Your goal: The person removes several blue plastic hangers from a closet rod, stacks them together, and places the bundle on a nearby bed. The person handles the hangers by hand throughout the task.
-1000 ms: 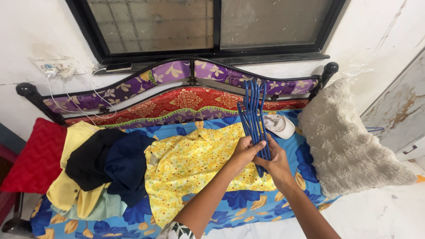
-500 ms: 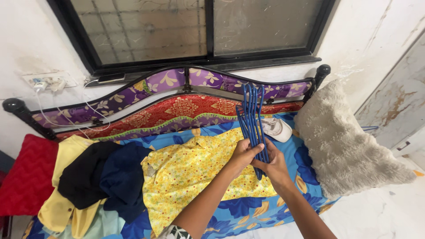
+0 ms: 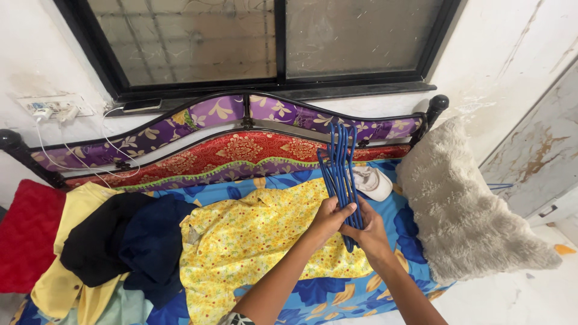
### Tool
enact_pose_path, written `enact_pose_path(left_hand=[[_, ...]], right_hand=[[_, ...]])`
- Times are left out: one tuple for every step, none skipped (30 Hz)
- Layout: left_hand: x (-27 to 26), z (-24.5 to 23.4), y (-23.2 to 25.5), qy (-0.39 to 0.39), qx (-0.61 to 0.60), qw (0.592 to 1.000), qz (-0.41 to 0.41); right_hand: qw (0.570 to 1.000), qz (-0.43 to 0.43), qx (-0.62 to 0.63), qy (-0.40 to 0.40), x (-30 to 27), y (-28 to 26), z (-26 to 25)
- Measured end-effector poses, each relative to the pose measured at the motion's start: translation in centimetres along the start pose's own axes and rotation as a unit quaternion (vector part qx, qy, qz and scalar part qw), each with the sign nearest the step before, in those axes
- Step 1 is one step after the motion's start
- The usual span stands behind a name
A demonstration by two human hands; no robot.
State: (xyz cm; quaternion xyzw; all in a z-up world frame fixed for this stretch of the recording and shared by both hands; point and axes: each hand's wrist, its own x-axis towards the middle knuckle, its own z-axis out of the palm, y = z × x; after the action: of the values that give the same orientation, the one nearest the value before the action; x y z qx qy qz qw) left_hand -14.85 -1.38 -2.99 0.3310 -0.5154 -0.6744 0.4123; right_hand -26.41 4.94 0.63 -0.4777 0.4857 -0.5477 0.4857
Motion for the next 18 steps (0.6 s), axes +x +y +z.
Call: enact_pose_path(left_hand=[[0.2, 0.2, -0.2, -0.003, -0.007, 1.0, 0.003], [0.4, 0.4, -0.4, 0.001, -0.006, 1.0, 0.0], [0.5, 0.6, -0.7, 0.006, -0.006, 1.0, -0.003], [0.7, 0.8, -1.0, 0.011, -0.006, 1.0, -0.006], [0.8, 0.8, -1.2, 0.007, -0.019, 1.0, 0.004], [0.9, 0.9, -1.5, 0.003, -0.032, 0.999, 0.015], [1.0, 1.1, -1.8, -0.003, -0.045, 0.999, 0.025], [1.2, 1.1, -2.1, 0.003, -0.038, 0.999, 0.022], [1.4, 1.1, -2.4, 0.006, -0.032, 0.999, 0.019], [1.5, 1.2, -2.7, 0.01, -0.027, 0.999, 0.015], [1.7, 1.3, -2.9, 0.01, -0.029, 0.999, 0.018], [1.9, 1.4, -3.2, 0.011, -0.031, 0.999, 0.021], [1.9, 1.6, -3.5, 0.011, -0.034, 0.999, 0.023], [2.1, 1.8, -3.8, 0.02, -0.029, 0.999, 0.022], [2.3, 2.0, -4.0, 0.03, -0.024, 0.999, 0.021], [2.3, 2.2, -4.3, 0.04, -0.018, 0.999, 0.019], [2.4, 2.4, -4.4, 0.039, -0.026, 0.999, 0.021], [2.5, 2.6, -4.6, 0.037, -0.033, 0.999, 0.022]], right_hand=[[1.0, 0.002, -0.001, -0.001, 0.2, 0.2, -0.3], [1.0, 0.004, -0.001, -0.003, 0.4, 0.4, -0.6], [1.0, 0.007, -0.002, -0.006, 0.4, 0.6, -0.9], [1.0, 0.01, -0.003, -0.006, 0.5, 0.8, -1.3], [1.0, 0.011, -0.002, -0.01, 0.7, 0.9, -1.5], [1.0, 0.013, -0.001, -0.014, 0.9, 1.0, -1.7], [1.0, 0.014, 0.0, -0.016, 1.1, 1.2, -1.9], [1.0, 0.014, 0.002, -0.019, 1.2, 1.3, -2.1], [1.0, 0.015, 0.003, -0.019, 1.2, 1.5, -2.4], [1.0, 0.018, 0.005, -0.023, 1.2, 1.6, -2.7], [0.999, 0.019, 0.008, -0.026, 1.3, 1.7, -2.9], [0.999, 0.021, 0.011, -0.029, 1.3, 1.7, -3.1], [0.999, 0.024, 0.008, -0.032, 1.3, 1.8, -3.4], [0.999, 0.027, 0.006, -0.034, 1.3, 1.9, -3.6], [0.999, 0.03, 0.003, -0.037, 1.3, 2.0, -3.9], [0.999, 0.03, 0.004, -0.038, 1.3, 2.1, -4.2], [0.999, 0.029, 0.006, -0.039, 1.4, 2.1, -4.4], [0.999, 0.027, 0.008, -0.04, 1.5, 2.2, -4.6]])
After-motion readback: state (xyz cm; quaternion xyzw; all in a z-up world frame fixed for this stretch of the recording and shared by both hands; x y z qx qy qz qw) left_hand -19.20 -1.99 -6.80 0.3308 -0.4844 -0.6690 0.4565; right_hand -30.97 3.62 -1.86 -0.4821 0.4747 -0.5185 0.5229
